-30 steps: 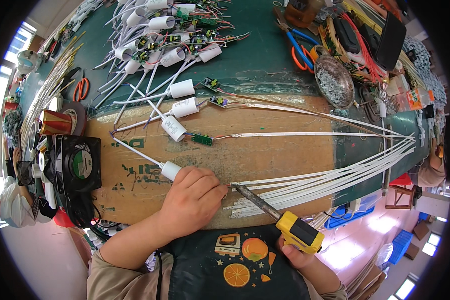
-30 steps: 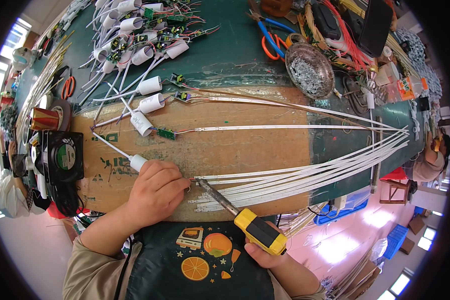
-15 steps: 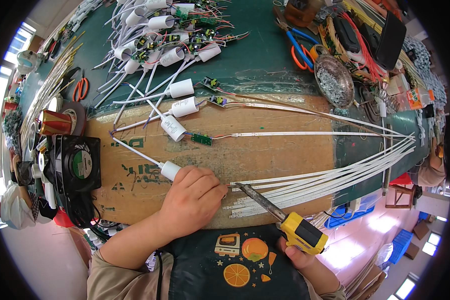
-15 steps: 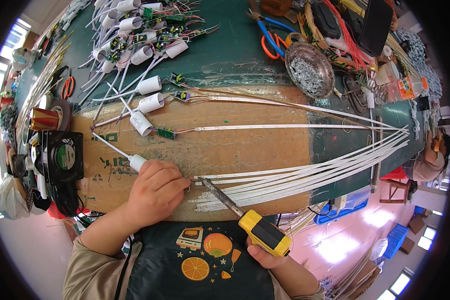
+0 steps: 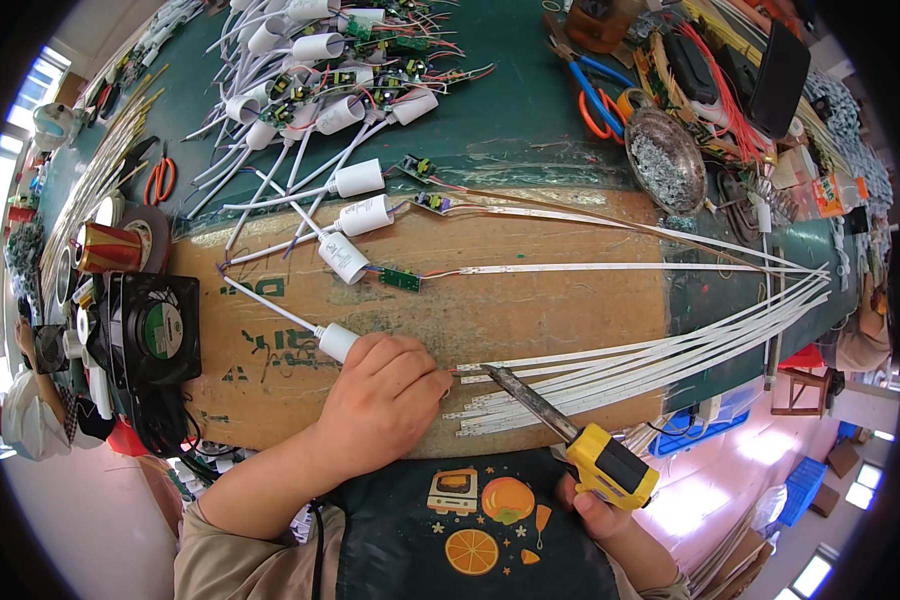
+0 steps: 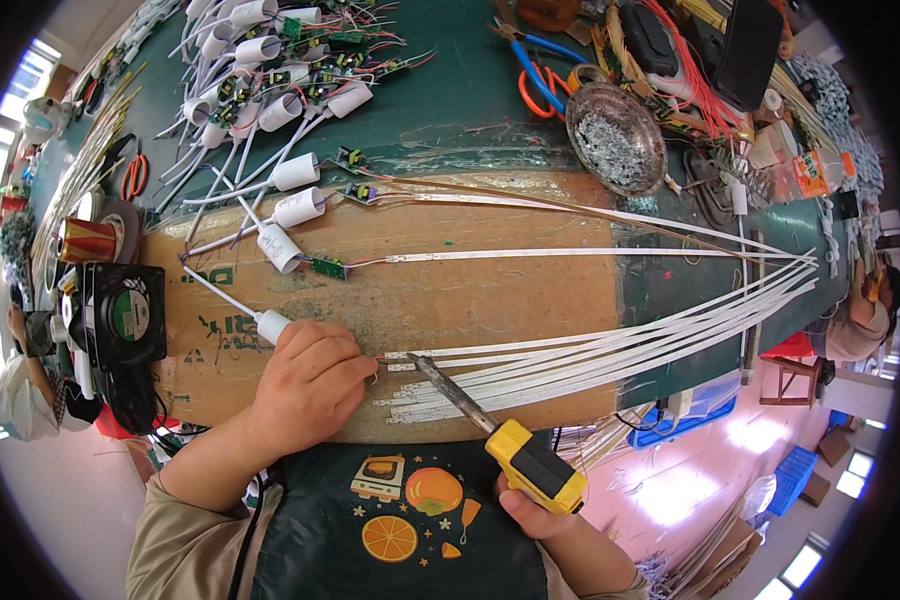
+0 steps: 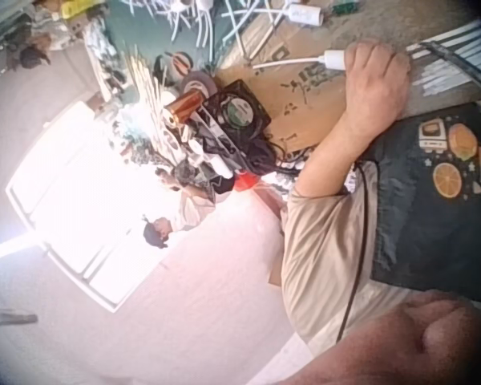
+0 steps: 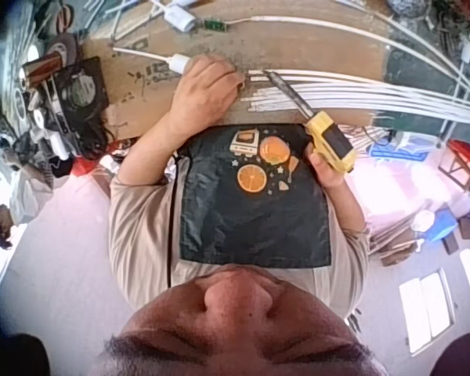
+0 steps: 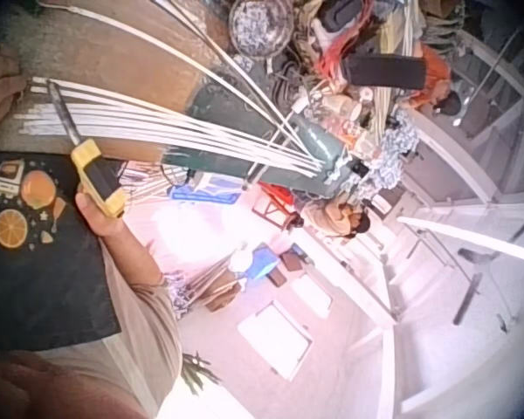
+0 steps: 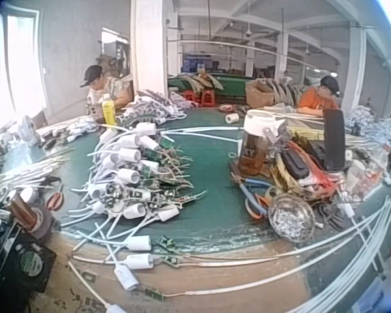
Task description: The person assembles LED lighting components by taking driver units from a pile, positioning their wires against LED strips, and soldering the connections using a soldering gun.
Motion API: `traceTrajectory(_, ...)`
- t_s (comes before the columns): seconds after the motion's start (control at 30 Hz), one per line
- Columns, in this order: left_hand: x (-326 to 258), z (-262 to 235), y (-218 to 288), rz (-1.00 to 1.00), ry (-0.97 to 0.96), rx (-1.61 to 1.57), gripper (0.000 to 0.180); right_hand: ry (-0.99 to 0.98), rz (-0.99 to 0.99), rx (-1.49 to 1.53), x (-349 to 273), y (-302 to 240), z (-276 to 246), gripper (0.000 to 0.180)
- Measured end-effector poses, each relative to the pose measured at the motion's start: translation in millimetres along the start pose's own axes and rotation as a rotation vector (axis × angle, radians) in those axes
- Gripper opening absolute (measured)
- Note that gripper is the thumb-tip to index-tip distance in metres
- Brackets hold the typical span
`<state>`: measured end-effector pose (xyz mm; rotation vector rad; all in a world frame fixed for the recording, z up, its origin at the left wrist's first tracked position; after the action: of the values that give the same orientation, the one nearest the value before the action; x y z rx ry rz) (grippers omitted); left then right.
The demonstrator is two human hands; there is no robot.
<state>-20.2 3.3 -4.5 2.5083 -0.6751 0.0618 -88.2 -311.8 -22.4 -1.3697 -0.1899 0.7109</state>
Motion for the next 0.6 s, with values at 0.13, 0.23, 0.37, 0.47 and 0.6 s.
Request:
traceTrajectory(0.13,0.9,0.3,0.9,-0.005,-0.005,-0.003,0.031,-0.012,0.006,0.012,-3.4,2.2,-1.7,0.008)
traceTrajectory(0.23,0.9,0.5,1.1,-0.007,-0.003,0.0,0.03,-0.002,0.008,0.032,-4.2,1.9,-1.1,0.008)
traceTrajectory(0.37,1.1,-0.5,1.2,-0.009,-0.013,-0.002,0.03,0.014,0.028,0.027,-3.8,1.2,0.2,0.009)
traceTrajectory(0.47,1.2,-1.3,1.9,-0.013,-0.019,-0.002,0.03,0.006,0.031,0.04,-3.5,1.5,0.1,0.009)
traceTrajectory(0.6,2.3,-2.0,3.5,-0.04,-0.049,0.006,0.03,0.008,0.033,0.021,-5.2,2.9,-0.2,0.008)
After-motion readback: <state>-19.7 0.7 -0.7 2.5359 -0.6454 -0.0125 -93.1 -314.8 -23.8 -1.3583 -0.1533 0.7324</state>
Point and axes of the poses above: each hand's wrist, its own x-axis towards the middle knuckle, its own z-axis out of the palm, y = z × x, the point moved 1 cm from there along x, towards the middle knuckle, and after that the axes turned 13 degrees about -y, right-handed, at the moved point
